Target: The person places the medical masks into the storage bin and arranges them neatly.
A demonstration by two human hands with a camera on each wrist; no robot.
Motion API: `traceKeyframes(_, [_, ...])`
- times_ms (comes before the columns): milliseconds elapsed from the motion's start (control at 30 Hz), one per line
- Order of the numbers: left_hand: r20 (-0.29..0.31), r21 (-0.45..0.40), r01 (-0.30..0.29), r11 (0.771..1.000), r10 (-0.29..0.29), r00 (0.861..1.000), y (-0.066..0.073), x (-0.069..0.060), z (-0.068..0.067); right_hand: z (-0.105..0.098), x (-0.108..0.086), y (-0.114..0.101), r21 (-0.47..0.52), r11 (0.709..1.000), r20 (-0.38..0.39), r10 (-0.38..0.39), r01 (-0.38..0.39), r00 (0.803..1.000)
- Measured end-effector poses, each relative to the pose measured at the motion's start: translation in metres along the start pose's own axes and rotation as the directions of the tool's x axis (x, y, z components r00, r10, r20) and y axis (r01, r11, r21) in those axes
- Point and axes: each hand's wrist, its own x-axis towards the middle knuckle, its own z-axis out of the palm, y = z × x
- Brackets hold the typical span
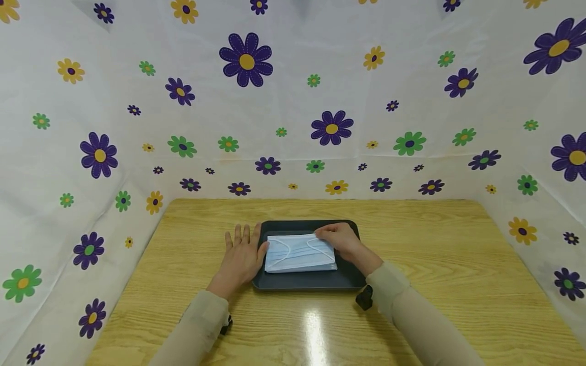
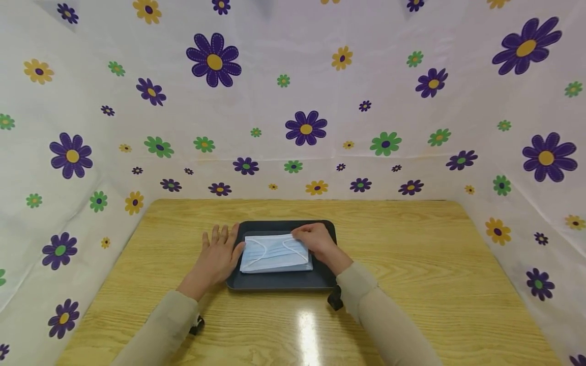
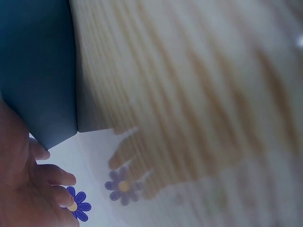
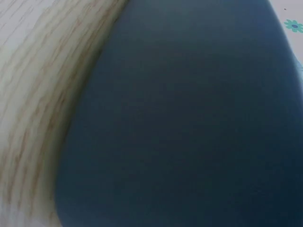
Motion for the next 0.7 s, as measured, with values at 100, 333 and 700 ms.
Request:
traceKeyframes(100, [0.003, 0.003, 0.002, 1.0, -0.002, 1.0, 0.0009, 0.0002, -0.0008, 0.0009, 0.0009, 0.001, -0.024, 1.0, -0.01, -0.015, 0.015, 1.0])
traceKeyframes(333, [0.0, -0.004, 0.005, 1.0, -0.005, 1.0, 0.001, 0.0005, -0.0002, 0.0002, 0.003, 0.0029, -0.09, 0.995, -0.024, -0.049, 0.047, 0.998])
traceKeyframes(700, [0.013, -0.006, 0.009, 1.0, -0.009, 1.0, -0.0001, 0.0009, 0.001, -0.0006, 0.0055, 0.0007, -0.148, 0.987, -0.016, -0.071, 0.068, 0.997])
